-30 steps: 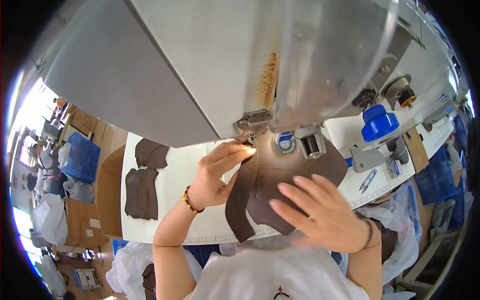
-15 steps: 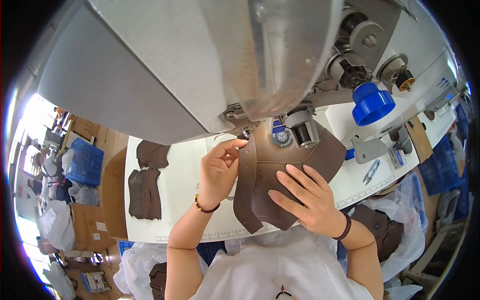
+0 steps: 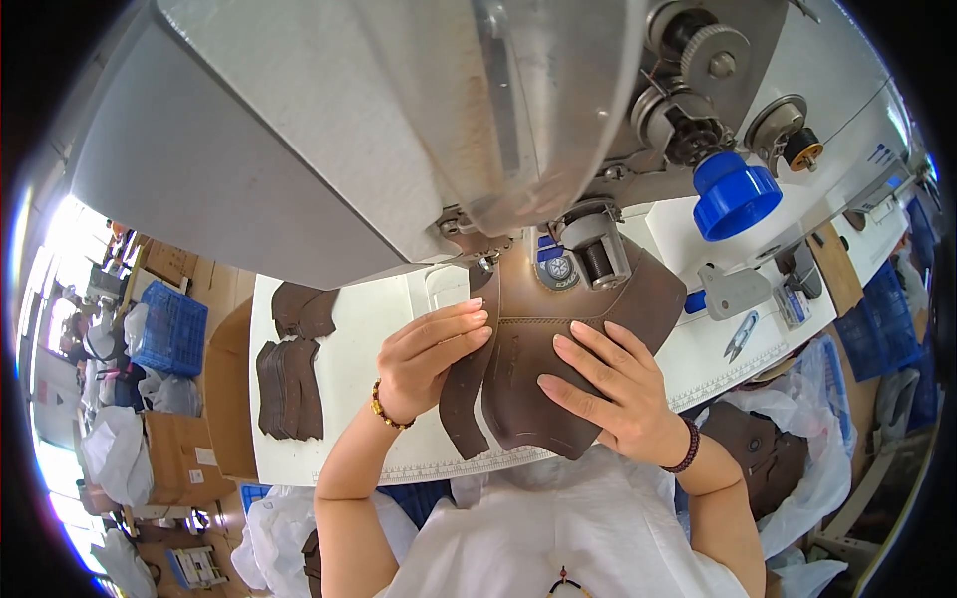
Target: Stitching together leather components of a shoe upper using an industrial sewing machine.
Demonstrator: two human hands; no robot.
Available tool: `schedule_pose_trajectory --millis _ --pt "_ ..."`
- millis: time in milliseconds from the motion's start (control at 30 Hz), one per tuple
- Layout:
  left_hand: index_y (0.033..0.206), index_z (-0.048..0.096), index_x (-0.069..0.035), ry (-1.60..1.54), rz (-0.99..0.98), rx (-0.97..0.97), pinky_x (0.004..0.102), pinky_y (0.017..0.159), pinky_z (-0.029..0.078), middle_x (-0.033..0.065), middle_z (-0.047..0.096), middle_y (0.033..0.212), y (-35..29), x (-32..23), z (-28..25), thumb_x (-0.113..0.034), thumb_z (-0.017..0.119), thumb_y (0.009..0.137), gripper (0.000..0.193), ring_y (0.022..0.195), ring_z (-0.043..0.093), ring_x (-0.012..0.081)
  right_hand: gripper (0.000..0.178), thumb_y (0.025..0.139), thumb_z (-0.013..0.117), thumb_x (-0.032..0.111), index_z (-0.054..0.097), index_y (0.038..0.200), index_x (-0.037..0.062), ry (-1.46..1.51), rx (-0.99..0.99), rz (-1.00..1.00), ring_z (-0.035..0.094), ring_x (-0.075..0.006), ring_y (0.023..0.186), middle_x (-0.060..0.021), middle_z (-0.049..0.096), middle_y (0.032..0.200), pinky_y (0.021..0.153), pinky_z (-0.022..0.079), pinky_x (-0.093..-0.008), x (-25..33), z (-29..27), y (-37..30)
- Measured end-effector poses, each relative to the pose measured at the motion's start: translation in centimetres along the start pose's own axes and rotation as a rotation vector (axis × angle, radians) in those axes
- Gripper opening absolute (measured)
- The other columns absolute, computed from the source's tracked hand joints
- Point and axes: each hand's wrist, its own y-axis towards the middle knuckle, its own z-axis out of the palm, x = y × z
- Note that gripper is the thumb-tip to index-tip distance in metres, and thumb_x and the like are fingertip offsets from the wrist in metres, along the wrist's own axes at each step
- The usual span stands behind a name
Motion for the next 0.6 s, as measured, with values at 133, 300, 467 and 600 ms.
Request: schedule_pose_trajectory --millis 133,300,467,600 --pt "0.09 0.069 0.001 0.012 -0.03 -0.013 0.033 0.078 0.057 0.0123 0.067 0.097 0.0 -0.5 0.1 0.005 0.067 0.063 0.028 0.094 0.066 0.0284 0.047 0.067 0.057 0.008 0.065 0.113 0.0143 0.002 -0.001 0.004 0.051 -0.0284 0.119 -0.0124 0.057 0.125 0.1 0.038 -0.0422 0.0 0.0 -0.1" --pt "0.09 0.069 0.001 0.132 0.062 0.021 0.0315 0.075 0.058 0.0118 0.067 0.096 0.2 -0.7 0.4 0.005 0.068 0.063 0.028 0.093 0.066 0.0279 0.046 0.068 0.057 0.008 0.066 0.112 0.0144 -0.002 0.002 0.005 0.052 -0.0281 0.119 -0.012 0.057 0.124 0.1 0.038 -0.0421 0.0 0.0 0.0" --pt "0.086 0.07 0.001 0.218 0.13 0.05 0.0334 0.072 0.057 0.0117 0.068 0.091 0.4 -0.7 0.0 -0.001 0.064 0.066 0.021 0.089 0.067 0.0283 0.045 0.068 0.056 0.01 0.066 0.112 0.0146 -0.015 0.029 0.008 0.052 -0.0278 0.118 -0.0118 0.058 0.123 0.1 0.038 -0.0422 0.0 0.1 0.0" --pt "0.084 0.068 0.002 0.303 0.275 0.068 0.0292 0.068 0.059 0.01 0.067 0.089 1.1 -0.4 -0.2 -0.002 0.065 0.067 0.018 0.088 0.067 0.0236 0.043 0.069 0.057 0.01 0.066 0.111 0.0143 -0.013 0.006 -0.002 0.052 -0.0275 0.118 -0.0116 0.058 0.123 0.1 0.038 -0.0422 -0.1 0.0 -0.1"
